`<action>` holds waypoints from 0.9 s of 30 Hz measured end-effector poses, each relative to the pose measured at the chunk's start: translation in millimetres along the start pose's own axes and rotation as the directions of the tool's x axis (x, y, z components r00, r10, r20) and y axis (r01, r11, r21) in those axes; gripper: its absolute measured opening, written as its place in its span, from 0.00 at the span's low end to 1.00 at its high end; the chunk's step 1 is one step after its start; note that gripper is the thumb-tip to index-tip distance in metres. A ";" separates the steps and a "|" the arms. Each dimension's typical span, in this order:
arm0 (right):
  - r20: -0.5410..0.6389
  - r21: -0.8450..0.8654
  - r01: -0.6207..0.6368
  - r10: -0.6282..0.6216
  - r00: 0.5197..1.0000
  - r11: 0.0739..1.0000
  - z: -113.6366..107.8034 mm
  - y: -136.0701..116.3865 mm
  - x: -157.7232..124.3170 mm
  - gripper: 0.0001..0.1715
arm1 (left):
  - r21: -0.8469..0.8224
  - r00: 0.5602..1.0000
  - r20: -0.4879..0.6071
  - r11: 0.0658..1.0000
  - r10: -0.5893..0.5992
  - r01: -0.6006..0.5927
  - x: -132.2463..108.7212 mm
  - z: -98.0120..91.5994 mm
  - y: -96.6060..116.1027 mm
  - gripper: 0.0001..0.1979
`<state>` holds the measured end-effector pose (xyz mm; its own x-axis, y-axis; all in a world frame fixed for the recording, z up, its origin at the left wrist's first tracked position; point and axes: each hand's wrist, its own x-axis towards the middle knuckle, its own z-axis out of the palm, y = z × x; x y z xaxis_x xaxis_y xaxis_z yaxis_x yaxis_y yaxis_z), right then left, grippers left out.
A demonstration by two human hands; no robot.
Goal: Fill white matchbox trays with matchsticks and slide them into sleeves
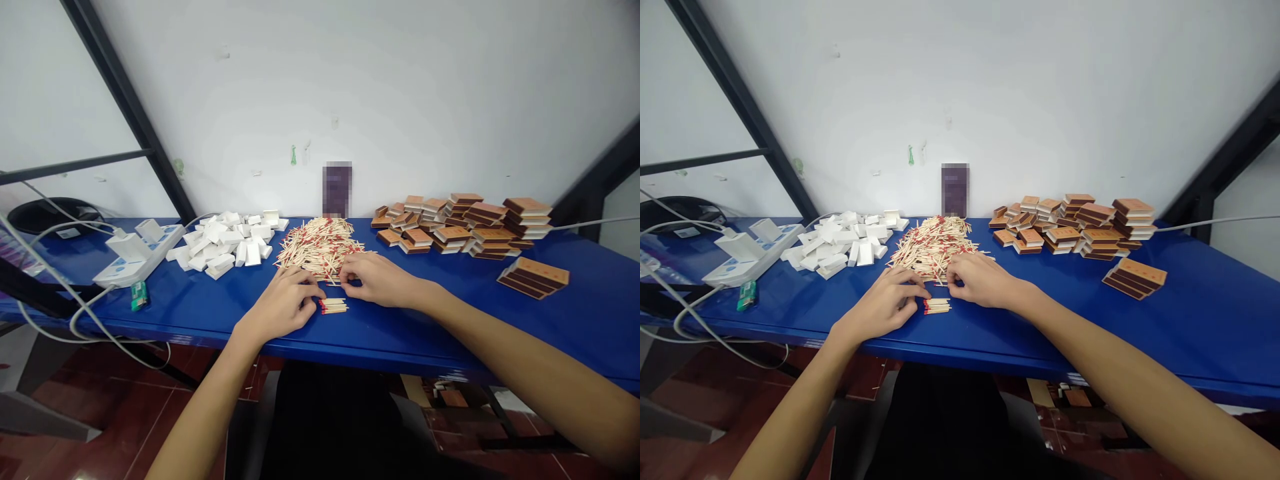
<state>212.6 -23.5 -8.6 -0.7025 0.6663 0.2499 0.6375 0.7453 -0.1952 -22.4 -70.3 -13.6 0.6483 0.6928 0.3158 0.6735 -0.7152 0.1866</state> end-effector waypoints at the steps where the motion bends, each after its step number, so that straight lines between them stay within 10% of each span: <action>1: 0.007 0.004 -0.001 0.001 1.000 1.000 -0.9 -1.2 -0.4 0.04 | -0.003 1.000 0.000 1.000 -0.001 0.001 0.1 -0.1 0.3 0.16; 27: 0.086 0.139 0.098 -0.111 0.990 0.985 -8.9 -24.8 -8.2 0.12 | -0.030 0.999 -0.020 0.999 0.030 -0.031 -1.1 -4.5 8.7 0.14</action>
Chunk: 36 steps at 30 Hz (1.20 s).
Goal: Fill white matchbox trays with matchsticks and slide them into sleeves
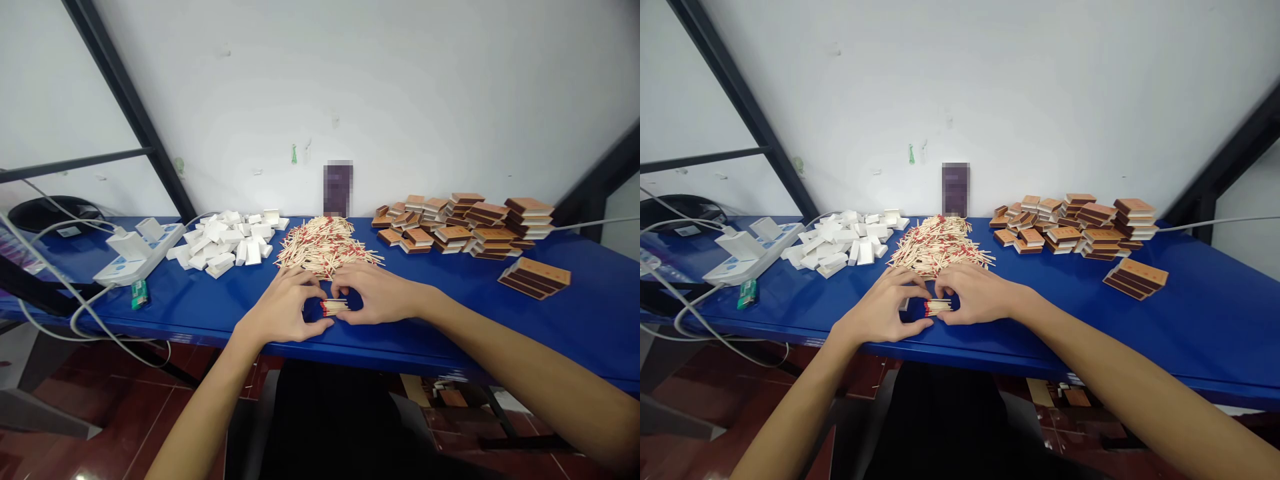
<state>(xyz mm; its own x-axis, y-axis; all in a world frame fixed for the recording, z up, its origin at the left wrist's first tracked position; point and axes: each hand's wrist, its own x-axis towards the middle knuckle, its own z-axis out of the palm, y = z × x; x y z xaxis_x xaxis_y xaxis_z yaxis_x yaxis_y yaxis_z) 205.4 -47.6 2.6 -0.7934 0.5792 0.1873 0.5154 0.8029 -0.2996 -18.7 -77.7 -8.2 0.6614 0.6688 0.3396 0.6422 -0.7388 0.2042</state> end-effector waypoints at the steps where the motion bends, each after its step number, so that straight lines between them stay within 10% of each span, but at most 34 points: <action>1: -0.003 -0.001 -0.003 0.003 1.000 1.000 0.6 0.0 0.1 0.11 | -0.002 1.000 0.001 1.000 0.002 -0.002 -0.1 0.2 -0.2 0.14; 26: -0.060 0.040 0.083 -0.080 0.995 0.996 8.8 -0.4 2.0 0.05 | -0.056 1.000 0.006 0.998 0.030 -0.030 0.1 0.2 0.0 0.07; 36: -0.255 -0.125 -0.127 0.092 0.963 0.984 2.8 24.3 2.8 0.04 | -0.015 0.999 0.017 0.999 -0.041 0.041 -0.3 -1.7 -0.2 0.10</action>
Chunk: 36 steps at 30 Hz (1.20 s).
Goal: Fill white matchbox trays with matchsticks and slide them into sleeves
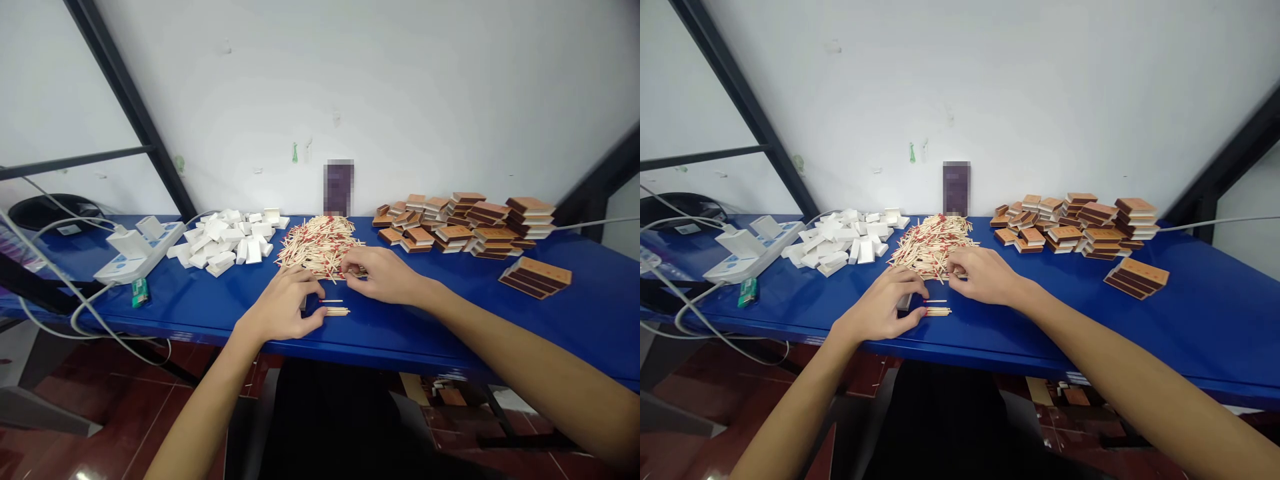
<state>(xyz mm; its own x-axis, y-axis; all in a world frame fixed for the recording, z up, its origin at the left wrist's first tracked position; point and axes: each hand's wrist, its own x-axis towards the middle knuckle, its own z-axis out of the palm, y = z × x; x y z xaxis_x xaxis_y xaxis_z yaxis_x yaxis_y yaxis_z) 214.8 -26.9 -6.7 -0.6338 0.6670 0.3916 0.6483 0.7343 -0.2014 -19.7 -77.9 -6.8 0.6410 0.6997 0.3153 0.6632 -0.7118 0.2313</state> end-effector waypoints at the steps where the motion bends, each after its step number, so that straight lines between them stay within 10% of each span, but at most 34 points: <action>1: 0.010 -0.001 0.013 -0.013 1.000 1.000 1.2 -0.3 0.0 0.04 | -0.004 1.000 0.005 1.000 0.008 -0.008 -0.2 0.4 0.2 0.11; 15: 0.012 -0.043 0.001 -0.001 1.000 0.999 16.1 -1.7 3.3 0.08 | -0.049 0.996 0.014 0.995 0.089 -0.088 -0.5 1.8 1.2 0.11; 25: 0.045 -0.059 -0.014 0.017 0.999 0.998 14.5 -2.5 3.6 0.07 | 0.109 0.967 -0.207 0.979 -0.147 0.173 5.1 7.1 -6.9 0.12; 36: 0.064 0.042 0.062 -0.065 0.996 0.997 14.0 -4.1 1.9 0.05 | 0.057 0.978 -0.120 0.982 -0.171 0.179 3.5 4.2 -3.1 0.13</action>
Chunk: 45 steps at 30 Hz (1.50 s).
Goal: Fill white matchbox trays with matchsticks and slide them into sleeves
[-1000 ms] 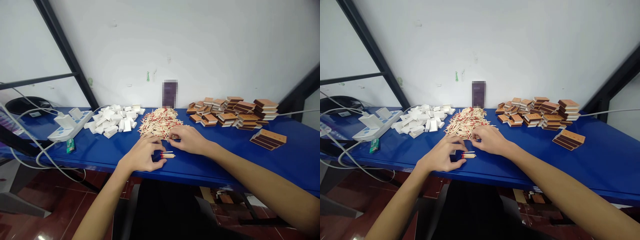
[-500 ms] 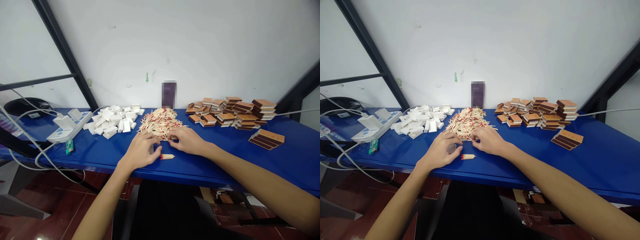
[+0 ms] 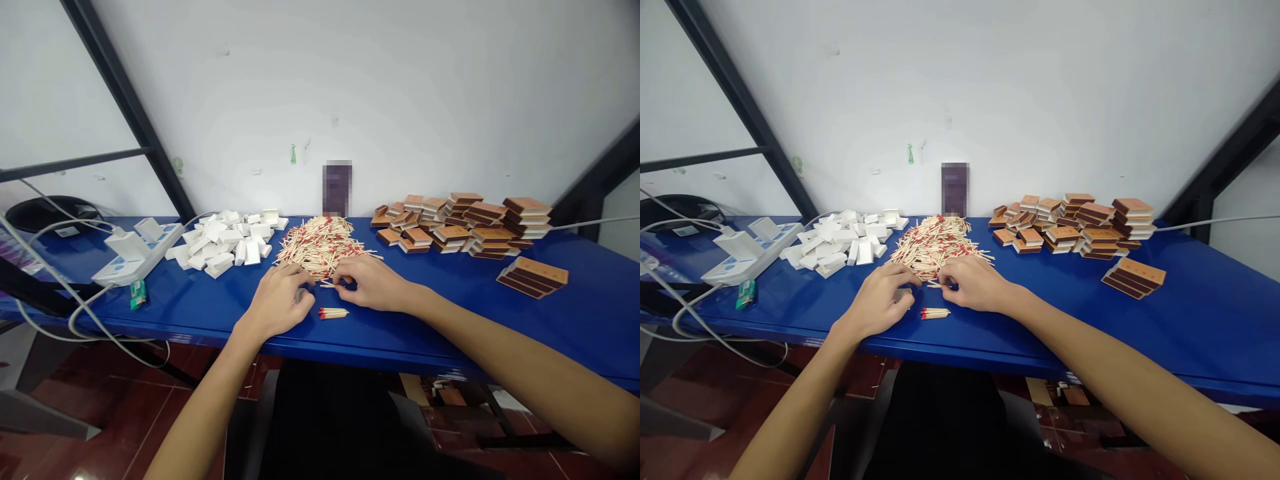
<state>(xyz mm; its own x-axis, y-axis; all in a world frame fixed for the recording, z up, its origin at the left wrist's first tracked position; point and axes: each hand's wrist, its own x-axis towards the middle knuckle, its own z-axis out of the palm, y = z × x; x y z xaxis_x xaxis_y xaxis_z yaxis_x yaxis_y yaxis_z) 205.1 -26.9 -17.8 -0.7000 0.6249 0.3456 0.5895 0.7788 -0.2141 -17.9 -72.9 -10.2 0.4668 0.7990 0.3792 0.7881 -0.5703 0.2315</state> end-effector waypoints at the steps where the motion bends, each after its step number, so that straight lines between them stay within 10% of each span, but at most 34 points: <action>1: 0.001 0.010 0.011 -0.011 1.000 1.000 0.2 -0.2 -0.1 0.05 | -0.005 1.000 0.005 1.000 0.009 -0.009 -0.1 0.2 0.2 0.13; 15: -0.053 -0.012 -0.074 0.073 0.996 0.997 -6.3 0.5 -1.3 0.04 | -0.056 0.981 0.084 0.984 0.172 -0.168 -1.8 2.1 0.2 0.14; 45: 0.034 -0.056 -0.024 0.026 0.999 0.998 0.1 5.6 1.0 0.11 | -0.041 0.996 0.028 0.996 0.083 -0.082 -0.1 2.1 0.1 0.09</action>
<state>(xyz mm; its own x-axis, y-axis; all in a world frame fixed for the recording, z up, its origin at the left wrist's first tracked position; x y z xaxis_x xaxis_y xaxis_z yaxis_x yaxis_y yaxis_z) 207.7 -21.9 -18.7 -0.6974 0.6467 0.3088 0.6283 0.7590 -0.1707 -17.0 -72.7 -12.1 0.5417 0.7539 0.3718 0.7303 -0.6411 0.2360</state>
